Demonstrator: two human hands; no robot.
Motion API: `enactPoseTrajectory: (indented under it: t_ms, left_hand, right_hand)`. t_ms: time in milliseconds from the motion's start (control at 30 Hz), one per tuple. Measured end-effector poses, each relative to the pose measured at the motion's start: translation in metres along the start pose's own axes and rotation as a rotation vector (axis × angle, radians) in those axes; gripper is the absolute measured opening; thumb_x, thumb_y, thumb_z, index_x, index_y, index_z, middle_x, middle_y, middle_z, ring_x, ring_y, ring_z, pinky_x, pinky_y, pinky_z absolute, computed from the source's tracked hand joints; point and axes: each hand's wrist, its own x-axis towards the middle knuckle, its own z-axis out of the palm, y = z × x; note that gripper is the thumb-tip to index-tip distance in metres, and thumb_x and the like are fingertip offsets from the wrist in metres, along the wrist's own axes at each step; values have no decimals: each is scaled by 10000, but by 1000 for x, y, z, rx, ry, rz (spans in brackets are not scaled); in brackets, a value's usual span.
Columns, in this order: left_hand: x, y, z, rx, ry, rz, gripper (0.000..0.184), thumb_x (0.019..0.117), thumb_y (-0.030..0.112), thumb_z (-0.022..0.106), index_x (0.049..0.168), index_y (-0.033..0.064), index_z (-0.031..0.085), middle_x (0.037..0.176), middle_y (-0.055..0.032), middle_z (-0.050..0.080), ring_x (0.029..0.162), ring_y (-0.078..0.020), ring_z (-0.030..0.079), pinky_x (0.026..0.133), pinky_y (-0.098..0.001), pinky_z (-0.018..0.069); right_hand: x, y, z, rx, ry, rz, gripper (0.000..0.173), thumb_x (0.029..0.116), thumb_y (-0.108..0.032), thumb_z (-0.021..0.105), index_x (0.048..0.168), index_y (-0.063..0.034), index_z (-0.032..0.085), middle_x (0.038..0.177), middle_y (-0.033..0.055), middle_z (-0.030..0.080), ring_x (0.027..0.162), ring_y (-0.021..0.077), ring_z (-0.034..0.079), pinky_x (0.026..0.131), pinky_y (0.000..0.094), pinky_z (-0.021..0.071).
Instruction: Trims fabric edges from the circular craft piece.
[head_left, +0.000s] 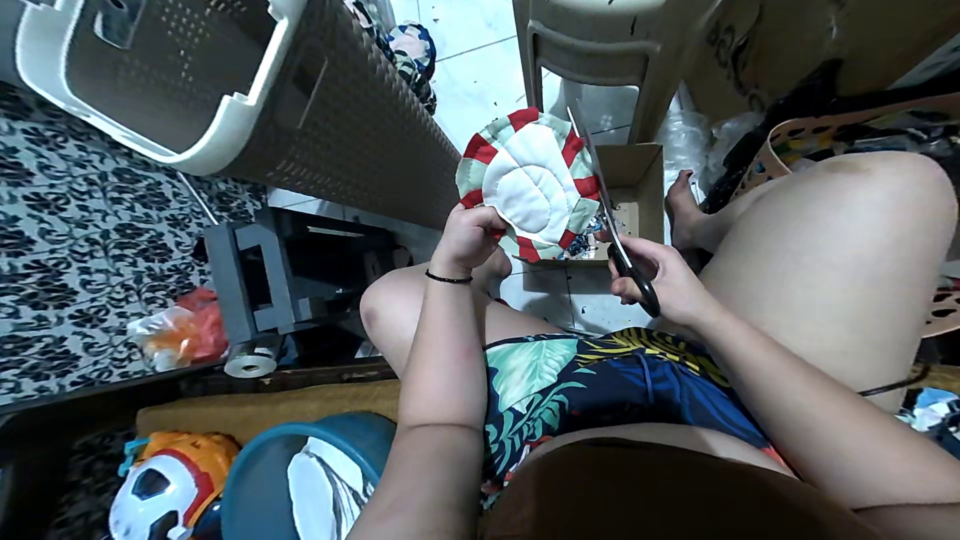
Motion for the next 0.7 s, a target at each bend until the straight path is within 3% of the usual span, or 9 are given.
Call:
enactPoseTrajectory:
  t_ms: [233, 367, 433, 467, 533, 567, 667, 700]
  left_hand:
    - [0, 3, -4, 7, 9, 38, 303, 766, -85, 486, 920, 118, 649, 853, -4, 747, 776, -83, 710, 723, -292, 600]
    - [1, 1, -8, -97, -6, 64, 256, 787, -35, 490, 865, 153, 647, 815, 2, 744, 752, -88, 713, 703, -300, 603]
    - [5, -5, -10, -412, -185, 112, 196, 933, 117, 554, 800, 212, 663, 719, 35, 684, 652, -89, 665, 618, -281, 578]
    - [12, -12, -10, -685, -362, 133, 191, 979, 207, 571, 819, 183, 672, 701, 26, 649, 610, -108, 637, 572, -272, 554]
    - [26, -28, -8, -1051, -596, 167, 123, 957, 225, 604, 919, 119, 656, 745, -15, 644, 596, -148, 631, 544, -277, 540]
    - [32, -35, -9, -1110, -677, 177, 117, 960, 238, 608, 962, 123, 633, 779, -11, 628, 625, -145, 613, 574, -272, 520]
    - [29, -25, 4, -1107, -619, 101, 143, 948, 214, 607, 834, 141, 653, 687, 9, 652, 542, -112, 628, 494, -235, 514]
    - [32, -25, 5, -1084, -664, 101, 162, 966, 221, 590, 842, 138, 653, 697, 6, 665, 555, -115, 648, 507, -237, 535]
  right_hand:
    - [-4, -2, 0, 69, 74, 30, 562, 873, -195, 780, 1383, -62, 584, 697, -15, 593, 472, 57, 540, 459, 219, 521]
    - [-4, -2, -1, 100, 84, 24, 573, 868, -202, 782, 1388, -72, 579, 690, -15, 591, 473, 63, 554, 466, 221, 534]
    - [-3, -2, -1, 47, 63, 10, 600, 855, -233, 775, 1398, -87, 564, 733, -37, 593, 525, 41, 567, 498, 204, 531]
    - [-2, -2, -1, 29, 55, 1, 609, 852, -248, 773, 1401, -93, 562, 748, -46, 597, 548, 31, 572, 513, 196, 531]
    - [-2, -1, 0, 19, 52, -3, 629, 850, -275, 774, 1415, -101, 563, 771, -47, 602, 570, 32, 581, 528, 199, 540]
    - [-3, -1, 1, 20, 57, 4, 624, 847, -265, 766, 1416, -103, 564, 781, -45, 610, 575, 35, 585, 533, 203, 543]
    - [-4, 0, 2, 8, 69, -2, 620, 850, -270, 741, 1408, -76, 551, 820, -46, 625, 584, 27, 602, 541, 198, 553]
    - [-4, 1, 2, 6, 73, -11, 625, 849, -286, 738, 1407, -73, 551, 828, -49, 630, 587, 23, 605, 540, 194, 554]
